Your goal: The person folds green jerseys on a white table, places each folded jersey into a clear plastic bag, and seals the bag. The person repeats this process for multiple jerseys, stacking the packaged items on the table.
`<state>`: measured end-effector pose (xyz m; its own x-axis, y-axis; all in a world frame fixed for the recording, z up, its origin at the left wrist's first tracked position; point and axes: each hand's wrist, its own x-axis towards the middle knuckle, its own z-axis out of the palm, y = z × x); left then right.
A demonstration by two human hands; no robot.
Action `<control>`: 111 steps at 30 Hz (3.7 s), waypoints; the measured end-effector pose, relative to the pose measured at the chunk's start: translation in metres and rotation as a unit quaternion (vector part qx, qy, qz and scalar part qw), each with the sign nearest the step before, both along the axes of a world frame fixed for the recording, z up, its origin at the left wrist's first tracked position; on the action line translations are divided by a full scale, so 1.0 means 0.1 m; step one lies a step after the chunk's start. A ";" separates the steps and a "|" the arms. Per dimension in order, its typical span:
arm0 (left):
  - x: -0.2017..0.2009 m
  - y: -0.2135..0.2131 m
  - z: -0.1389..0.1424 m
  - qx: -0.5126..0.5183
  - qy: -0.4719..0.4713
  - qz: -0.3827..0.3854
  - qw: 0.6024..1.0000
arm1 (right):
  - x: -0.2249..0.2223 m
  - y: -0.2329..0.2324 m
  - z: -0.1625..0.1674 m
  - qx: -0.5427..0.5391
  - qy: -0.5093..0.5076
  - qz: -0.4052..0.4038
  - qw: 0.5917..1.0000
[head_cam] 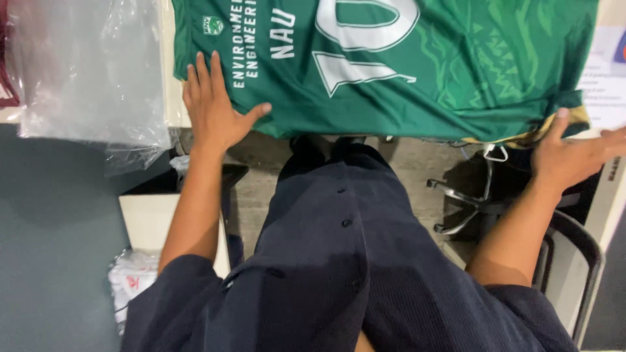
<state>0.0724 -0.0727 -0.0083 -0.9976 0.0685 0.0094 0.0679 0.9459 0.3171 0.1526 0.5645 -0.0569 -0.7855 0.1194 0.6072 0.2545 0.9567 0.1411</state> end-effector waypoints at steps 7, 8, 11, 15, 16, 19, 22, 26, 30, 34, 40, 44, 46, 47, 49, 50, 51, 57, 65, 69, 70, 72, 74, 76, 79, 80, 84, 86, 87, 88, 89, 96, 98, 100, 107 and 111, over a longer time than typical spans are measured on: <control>0.12 -0.28 -0.05 -0.006 -0.095 -0.003 0.995 | 0.11 0.15 -0.35 -0.378 0.086 -0.011 0.922; 0.13 -0.31 -0.06 0.005 -0.093 -0.004 0.996 | 0.20 0.13 -0.37 -0.402 0.125 -0.008 0.907; 0.21 -0.28 -0.09 -0.009 -0.097 0.008 0.995 | 0.46 0.06 -0.39 -0.665 0.133 -0.081 0.731; 0.38 -0.19 -0.10 0.000 -0.081 0.029 0.996 | 0.69 0.16 -0.36 -0.726 0.061 -0.078 0.681; 0.43 -0.16 -0.10 -0.007 -0.075 0.027 0.997 | 0.73 0.20 -0.36 -0.731 0.032 -0.076 0.678; 0.48 -0.11 -0.10 0.028 -0.051 0.040 0.998 | 0.86 0.39 -0.33 -0.711 -0.129 -0.085 0.685; 0.45 -0.09 -0.12 0.054 -0.027 0.055 0.997 | 0.92 0.54 -0.31 -0.724 -0.173 -0.119 0.657; 0.45 -0.09 -0.21 0.030 -0.001 0.045 0.999 | 0.90 0.65 -0.34 -0.748 -0.177 -0.108 0.630; 0.69 0.05 -0.49 0.092 0.202 0.158 0.962 | 0.83 0.61 -0.40 -0.804 -0.164 -0.034 0.571; 1.02 0.45 -1.03 0.310 0.342 0.348 0.816 | 0.82 0.57 -0.44 -0.809 -0.154 -0.027 0.567; 1.02 0.84 -1.70 0.624 -0.037 0.309 0.716 | 0.80 0.60 -0.49 -0.763 -0.229 -0.103 0.595; 0.98 0.81 -1.74 0.647 -0.084 0.293 0.699 | 0.77 0.59 -0.48 -0.784 -0.223 -0.091 0.572; 1.03 0.78 -1.70 0.641 -0.109 0.279 0.707 | 0.76 0.55 -0.44 -0.834 -0.182 -0.051 0.519; 1.06 0.80 -1.67 0.639 -0.120 0.271 0.709 | 0.75 0.52 -0.42 -0.838 -0.178 -0.051 0.513; 1.09 0.87 -1.63 0.632 -0.157 0.231 0.723 | 0.73 0.45 -0.37 -0.846 -0.170 -0.048 0.504; 1.10 0.92 -1.61 0.627 -0.177 0.215 0.728 | 0.72 0.42 -0.35 -0.853 -0.162 -0.036 0.495; 1.10 1.00 -1.61 0.640 -0.170 0.236 0.711 | 0.70 0.39 -0.33 -0.860 -0.156 -0.025 0.485; 0.86 1.17 -1.75 0.715 -0.183 0.238 0.631 | 0.63 0.32 -0.31 -0.877 -0.132 -0.012 0.462; 1.10 1.05 -1.87 0.650 -0.314 0.266 0.639 | 0.79 0.44 -0.37 -0.871 -0.134 -0.010 0.472; 1.14 1.16 -1.85 0.861 -0.180 0.255 0.403 | 0.87 0.46 -0.44 -0.877 -0.126 0.002 0.464; 1.13 1.17 -1.84 0.859 -0.176 0.249 0.411 | 0.88 0.46 -0.44 -0.877 -0.125 0.002 0.463; 1.12 1.17 -1.80 0.842 -0.164 0.262 0.441 | 0.89 0.47 -0.44 -0.878 -0.125 0.006 0.462; 1.17 1.12 -1.73 0.809 -0.152 0.297 0.485 | 0.88 0.45 -0.40 -0.875 -0.127 0.004 0.468; 1.32 1.05 -1.61 0.801 -0.119 0.254 0.529 | 0.86 0.41 -0.30 -0.867 -0.124 0.001 0.482; 1.54 0.85 -1.34 0.785 -0.094 0.215 0.573 | 0.81 0.33 -0.04 -0.835 -0.124 0.045 0.534; 1.60 0.79 -1.22 0.780 -0.090 0.209 0.583 | 0.79 0.31 0.08 -0.825 -0.102 0.025 0.555; 1.36 0.56 -0.70 0.789 -0.084 0.149 0.591 | 0.53 0.38 0.52 -0.809 -0.021 -0.029 0.587; 1.00 0.45 -0.40 0.787 -0.096 0.180 0.582 | 0.24 0.53 0.69 -0.797 -0.072 -0.004 0.599; 0.76 0.44 -0.28 0.781 -0.101 0.209 0.580 | 0.05 0.59 0.73 -0.827 -0.054 0.027 0.559; 0.46 0.46 -0.20 0.793 -0.084 0.176 0.577 | -0.18 0.64 0.74 -0.853 -0.036 0.060 0.517; 0.14 0.45 -0.11 0.796 -0.109 0.120 0.583 | -0.44 0.68 0.75 -0.866 -0.050 0.062 0.494; -0.65 0.59 -0.10 0.610 0.003 0.040 0.791 | -1.17 0.55 0.43 -0.699 -0.171 0.041 0.693; -0.37 0.44 -0.07 0.487 0.068 0.031 0.870 | -1.04 0.50 0.25 -0.521 -0.177 0.126 0.825; 0.01 0.30 -0.03 0.334 0.124 0.035 0.934 | -0.82 0.48 0.08 -0.384 -0.160 0.187 0.890; 0.55 -0.42 0.05 0.079 0.095 -0.003 0.992 | -0.46 0.51 -0.14 -0.254 -0.236 0.131 0.929; 0.29 -0.84 -0.03 0.015 0.015 -0.047 0.999 | -0.45 0.49 -0.09 -0.261 -0.248 0.081 0.929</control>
